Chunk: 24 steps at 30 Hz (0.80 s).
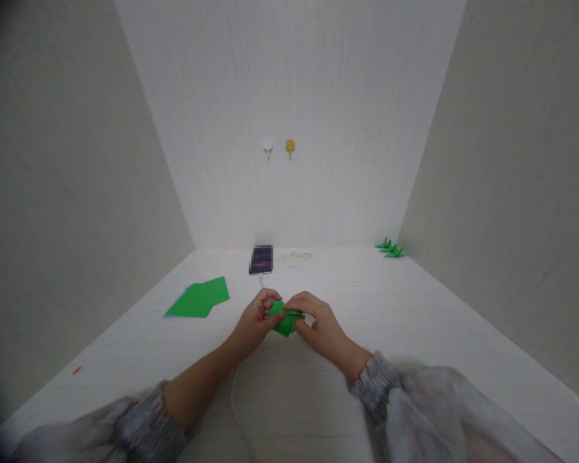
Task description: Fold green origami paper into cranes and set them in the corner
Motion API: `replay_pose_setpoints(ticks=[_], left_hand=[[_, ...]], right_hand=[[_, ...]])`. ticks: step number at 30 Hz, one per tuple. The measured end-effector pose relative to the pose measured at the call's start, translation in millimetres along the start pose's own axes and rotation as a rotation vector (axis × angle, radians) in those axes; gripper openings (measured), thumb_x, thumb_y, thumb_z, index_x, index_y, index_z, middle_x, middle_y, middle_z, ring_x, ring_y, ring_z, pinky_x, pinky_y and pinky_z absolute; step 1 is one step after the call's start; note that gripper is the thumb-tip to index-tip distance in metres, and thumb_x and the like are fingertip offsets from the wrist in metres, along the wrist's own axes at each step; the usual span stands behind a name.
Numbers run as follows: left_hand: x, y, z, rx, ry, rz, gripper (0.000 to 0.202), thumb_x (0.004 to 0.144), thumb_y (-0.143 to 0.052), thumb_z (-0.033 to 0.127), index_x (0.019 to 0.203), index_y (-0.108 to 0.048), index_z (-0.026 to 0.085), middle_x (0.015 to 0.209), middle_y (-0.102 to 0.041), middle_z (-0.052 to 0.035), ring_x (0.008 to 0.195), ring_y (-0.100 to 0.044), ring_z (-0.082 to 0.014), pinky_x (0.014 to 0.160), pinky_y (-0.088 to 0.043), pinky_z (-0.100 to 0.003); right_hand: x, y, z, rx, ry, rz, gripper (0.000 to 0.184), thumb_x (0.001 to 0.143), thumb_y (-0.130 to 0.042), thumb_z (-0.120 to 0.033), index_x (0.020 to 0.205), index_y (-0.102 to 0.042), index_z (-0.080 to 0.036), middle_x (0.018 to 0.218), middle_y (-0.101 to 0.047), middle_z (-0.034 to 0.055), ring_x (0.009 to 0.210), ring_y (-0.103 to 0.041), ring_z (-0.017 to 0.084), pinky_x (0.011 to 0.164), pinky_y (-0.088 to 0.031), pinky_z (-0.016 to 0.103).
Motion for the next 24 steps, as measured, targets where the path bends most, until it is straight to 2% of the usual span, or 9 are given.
replay_pose_setpoints(ticks=[3,6,9,15,20,24], left_hand=[[0.0,3.0,2.1,0.045,-0.021,0.043,0.026,0.069,-0.055,0.018,0.091,-0.041,0.018,0.069,-0.050,0.0029,0.062,-0.049,-0.0086,0.054,-0.038,-0.019],[-0.2,4.0,2.7,0.076,-0.020,0.073,0.029,0.070,-0.055,0.019,0.095,-0.041,0.018,0.068,-0.050,0.0031,0.060,-0.049,-0.0088,0.054,-0.038,-0.019],[0.0,2.9,3.1,0.104,-0.018,0.067,0.031,0.069,-0.055,0.018,0.097,-0.041,0.018,0.069,-0.052,0.0023,0.061,-0.050,-0.0093,0.055,-0.039,-0.020],[-0.3,0.0,3.0,0.165,-0.024,0.001,0.020,0.070,-0.053,0.017,0.090,-0.050,0.017,0.075,-0.056,-0.0004,0.067,-0.053,-0.0110,0.060,-0.042,-0.022],[0.1,3.7,-1.0,0.175,0.006,0.023,0.020,0.069,-0.054,0.016,0.089,-0.054,0.015,0.075,-0.057,-0.0020,0.067,-0.053,-0.0118,0.061,-0.043,-0.023],[0.9,6.6,-2.4,0.196,0.016,0.050,0.020,0.068,-0.054,0.016,0.087,-0.054,0.015,0.071,-0.057,-0.0010,0.064,-0.052,-0.0109,0.058,-0.042,-0.022]], right_hand=[[0.7,2.1,4.8,-0.021,-0.053,0.045,0.036,0.067,-0.050,-0.006,0.100,-0.052,-0.021,0.090,-0.055,0.0045,0.084,-0.052,0.016,0.074,-0.043,0.031],[1.0,4.9,9.3,-0.101,-0.068,0.101,0.024,0.066,-0.053,-0.008,0.088,-0.053,-0.019,0.083,-0.052,0.0036,0.079,-0.050,0.017,0.071,-0.043,0.031],[1.4,4.0,8.9,-0.122,-0.053,0.095,0.014,0.070,-0.051,-0.009,0.079,-0.054,-0.019,0.077,-0.051,0.0030,0.075,-0.049,0.016,0.067,-0.043,0.030],[0.7,4.8,6.6,-0.057,-0.076,0.102,0.017,0.074,-0.050,-0.014,0.083,-0.062,-0.022,0.077,-0.054,0.0028,0.073,-0.052,0.015,0.063,-0.044,0.027],[-0.3,4.1,10.3,0.018,-0.138,0.080,0.018,0.078,-0.049,-0.020,0.085,-0.065,-0.023,0.080,-0.057,0.0032,0.075,-0.054,0.015,0.065,-0.045,0.027],[0.4,4.9,8.3,0.066,-0.129,0.073,0.019,0.079,-0.048,-0.022,0.087,-0.065,-0.023,0.083,-0.058,0.0040,0.079,-0.055,0.015,0.070,-0.044,0.028]])
Point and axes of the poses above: each hand's wrist, its own x-axis towards the middle knuckle, its own y-axis out of the back of the hand, z = x × y, the point moved 7 cm from there along x, towards the middle knuckle
